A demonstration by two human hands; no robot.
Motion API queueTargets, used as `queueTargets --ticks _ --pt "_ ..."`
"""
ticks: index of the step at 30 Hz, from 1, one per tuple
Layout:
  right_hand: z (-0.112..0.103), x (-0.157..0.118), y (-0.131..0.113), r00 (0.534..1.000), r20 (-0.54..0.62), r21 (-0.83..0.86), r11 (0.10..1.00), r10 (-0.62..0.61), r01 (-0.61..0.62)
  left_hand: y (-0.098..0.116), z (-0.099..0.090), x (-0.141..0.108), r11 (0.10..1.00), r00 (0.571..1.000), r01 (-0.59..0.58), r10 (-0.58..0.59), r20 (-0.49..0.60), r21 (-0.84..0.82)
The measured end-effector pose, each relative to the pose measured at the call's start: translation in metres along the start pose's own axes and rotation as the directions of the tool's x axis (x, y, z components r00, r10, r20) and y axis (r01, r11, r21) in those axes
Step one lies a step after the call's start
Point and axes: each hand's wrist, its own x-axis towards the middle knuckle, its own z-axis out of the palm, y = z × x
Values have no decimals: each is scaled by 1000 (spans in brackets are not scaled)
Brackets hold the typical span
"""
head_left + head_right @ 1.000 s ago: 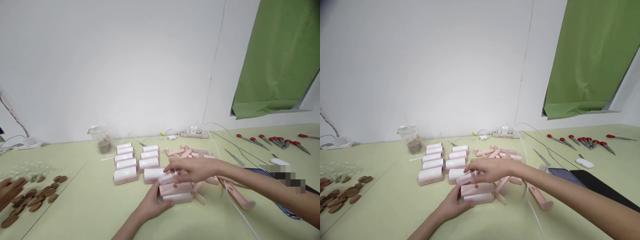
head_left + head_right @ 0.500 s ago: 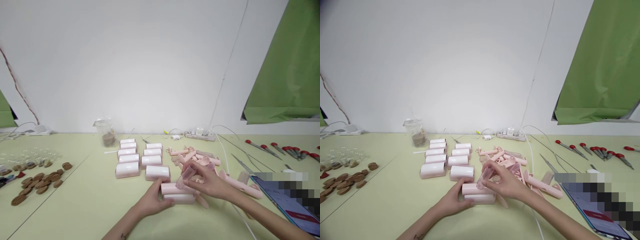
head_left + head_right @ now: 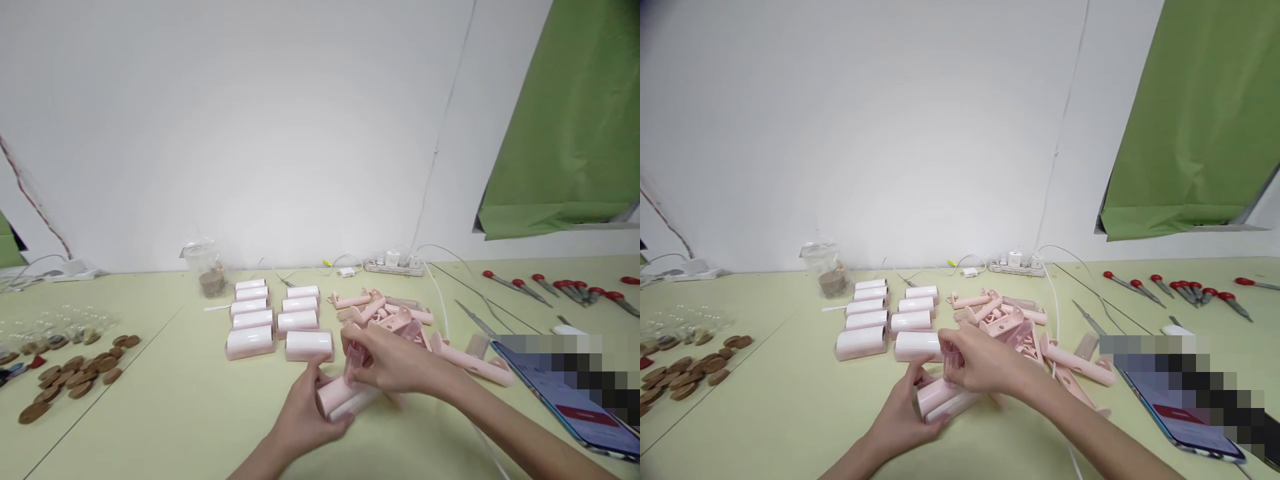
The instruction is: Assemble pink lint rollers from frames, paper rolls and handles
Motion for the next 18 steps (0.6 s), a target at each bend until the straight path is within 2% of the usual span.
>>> queueTargets --ticks 3,7,9,11,13,15,18 --pt "2 -3 5 1000 6 60 998 14 -15 4 -2 -2 999 1000 23 -23 13 -31" --pt "-13 2 34 983 183 355 934 -23 -44 3 -12 -10 991 992 85 -74 104 -100" --pt "-25 11 57 995 97 401 916 -13 -27 4 -21 -15 987 986 118 -103 131 -111" --pt "-34 25 81 996 -78 317 948 48 -21 9 -30 -16 990 993 118 -116 30 -76" --pt "-36 43 102 983 -163 241 969 84 -43 20 -38 -10 995 988 62 -71 -135 -72" --pt "-32 62 117 982 -164 190 980 92 -60 34 -41 4 989 972 -49 16 -233 -139" --pt "-24 83 131 989 -115 94 992 98 -87 52 -33 31 935 971 -179 120 -205 -305"
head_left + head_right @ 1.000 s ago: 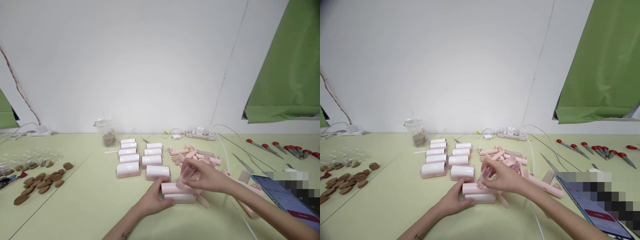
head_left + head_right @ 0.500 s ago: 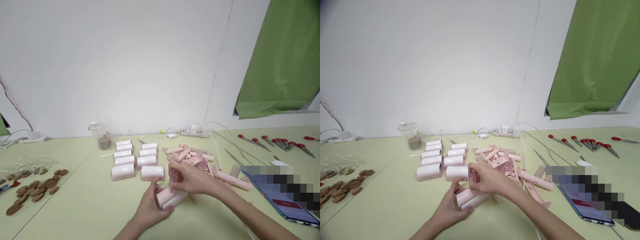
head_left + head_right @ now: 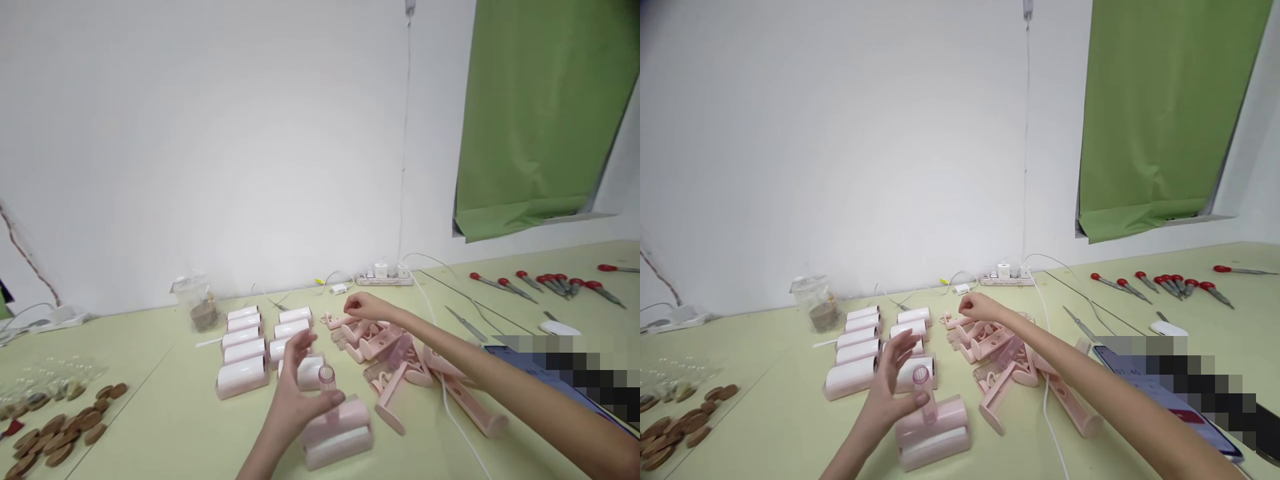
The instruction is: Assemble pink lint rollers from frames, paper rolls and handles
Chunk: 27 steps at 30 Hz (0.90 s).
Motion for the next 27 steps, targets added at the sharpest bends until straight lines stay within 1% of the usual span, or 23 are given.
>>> queueTargets --ticks 1,2,4,6,7,9,12,15,17,19,22,23,24,25,26,27 --pt "1 3 3 1000 11 -38 999 8 -8 -1 8 7 998 999 19 -16 46 -67" --pt "0 4 5 1000 18 -75 997 19 -18 -3 16 12 988 993 71 -58 100 -135" --pt "-5 0 9 998 29 -143 989 48 -43 -12 31 17 939 963 236 -191 192 -249" --pt "-13 -10 12 996 41 -197 978 80 -70 -20 42 17 873 929 362 -307 207 -326" --pt "-15 -17 13 994 46 -217 973 94 -82 -23 46 16 853 922 384 -337 189 -355" --pt "-15 -28 14 991 48 -244 964 121 -106 -24 50 14 840 924 382 -355 142 -386" --pt "-4 -38 16 986 20 -245 957 167 -157 -19 50 13 835 925 377 -364 113 -401" --pt "7 -40 18 980 -40 -187 962 196 -200 -16 49 14 830 927 372 -359 113 -416" --pt "7 -41 17 976 -86 -114 972 199 -208 -15 50 14 827 928 368 -352 118 -425" --pt "1 -44 11 976 -124 -15 983 181 -184 -15 50 14 825 929 366 -351 116 -431" --pt "-8 -54 -11 983 -139 141 985 117 -98 -15 51 14 822 929 365 -354 110 -438" --pt "-9 -59 -22 987 -127 240 969 95 -62 -15 52 14 820 928 365 -355 108 -440" --pt "-9 -64 -34 992 -103 366 930 71 -28 -14 52 14 819 928 365 -356 108 -442" --pt "-6 -70 -47 996 -69 536 844 50 -6 -14 52 14 819 928 366 -357 108 -442" --pt "-3 -76 -59 999 -34 685 728 22 7 -15 52 14 818 927 368 -358 109 -442" --pt "1 -81 -71 1000 7 775 632 -11 2 -15 53 15 819 927 369 -360 108 -440"
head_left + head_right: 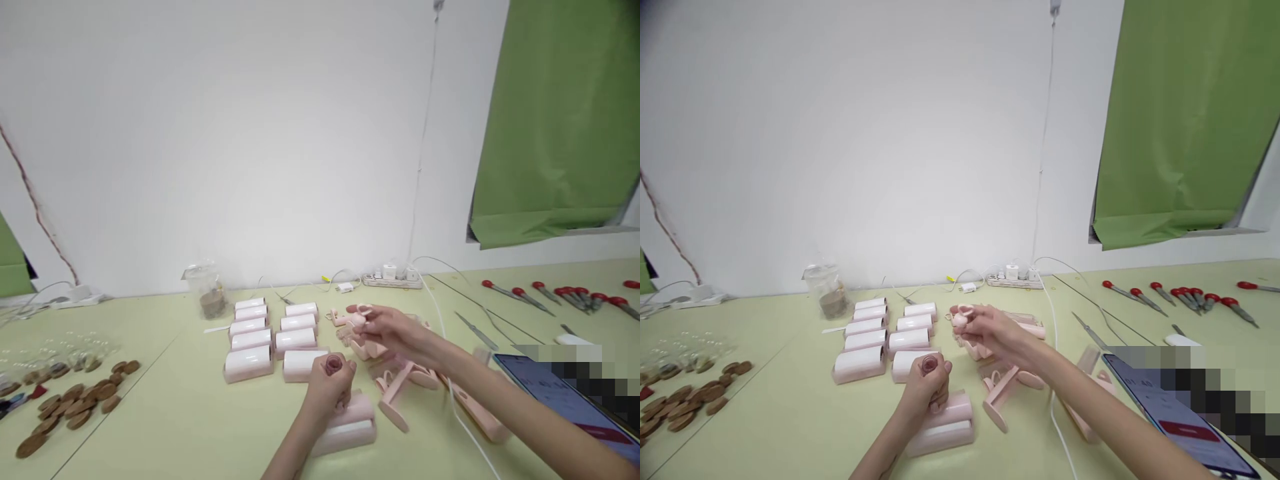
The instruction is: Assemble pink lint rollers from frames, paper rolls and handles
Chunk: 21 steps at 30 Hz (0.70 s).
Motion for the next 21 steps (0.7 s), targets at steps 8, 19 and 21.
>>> queueTargets --ticks 8,19,21 --pt "48 -7 -8 987 42 -225 961 -153 158 -5 -3 5 999 1000 12 -12 3 35" --pt "62 -12 -23 977 32 -658 732 -210 179 -9 -10 6 995 999 -31 28 26 98" --pt "63 -12 -22 974 29 -662 726 -226 188 -11 -12 7 995 998 -39 35 44 93"
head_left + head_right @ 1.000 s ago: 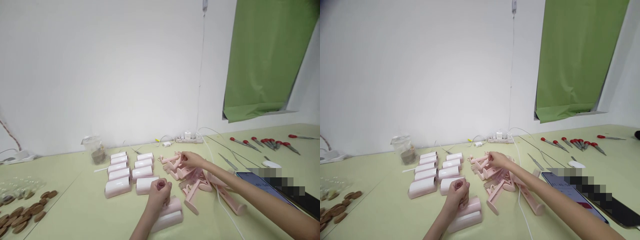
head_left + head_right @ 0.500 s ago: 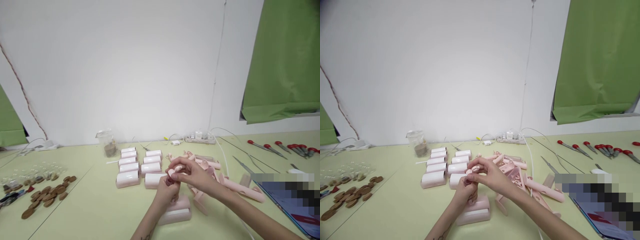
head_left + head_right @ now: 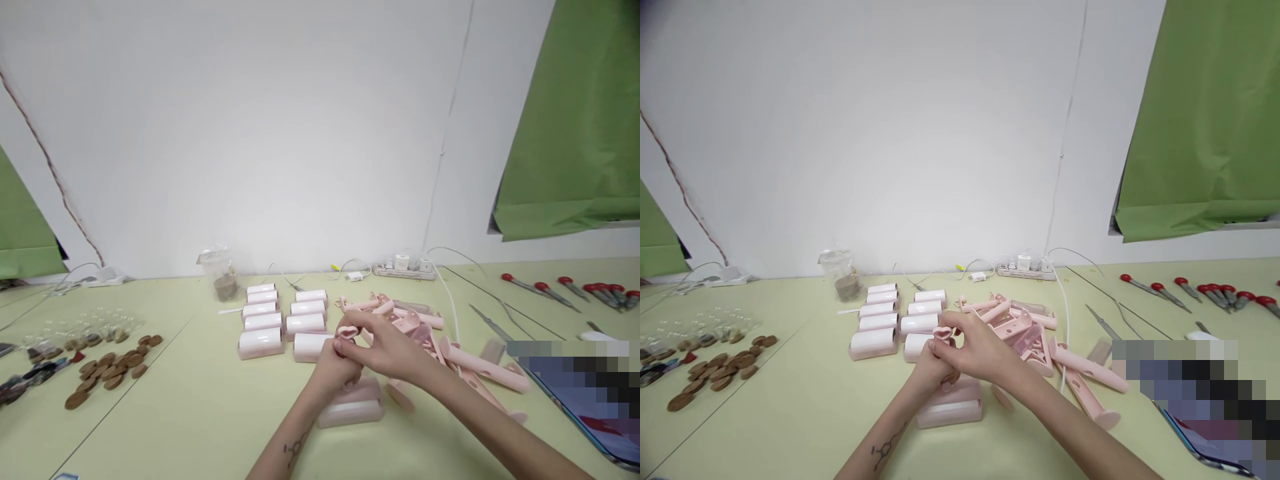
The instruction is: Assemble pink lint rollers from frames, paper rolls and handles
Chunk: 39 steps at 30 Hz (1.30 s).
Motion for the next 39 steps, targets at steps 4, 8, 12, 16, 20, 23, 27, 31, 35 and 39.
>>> queueTargets --ticks 4,8,12,16,20,23,27,31,35,39 --pt "4 -2 7 999 -15 57 998 -30 31 3 -5 -4 999 997 -7 10 80 -33" --pt "6 0 13 999 -16 94 995 -44 46 8 -5 -7 992 992 3 13 127 -126" --pt "4 4 9 998 33 202 978 -58 50 6 4 -4 972 999 35 -26 41 -233" --pt "1 5 3 997 76 138 990 -17 7 4 13 -2 961 992 42 -73 -101 -275" --pt "8 8 9 998 6 31 998 -62 62 7 15 -4 957 986 29 -75 -151 -288" --pt "14 16 14 988 63 160 979 -138 127 6 15 -5 958 984 -6 -46 -174 -288" --pt "13 25 12 945 236 329 934 -225 140 2 16 -5 958 982 -25 -30 -187 -287" --pt "7 24 6 894 429 340 940 -126 -31 3 19 -7 956 971 -49 -23 -239 -289" --pt "4 22 6 889 457 264 957 -16 -119 11 24 -10 970 962 -78 12 -273 -231" --pt "1 24 10 856 516 170 974 39 -147 16 27 -14 974 941 -16 -62 -333 -228"
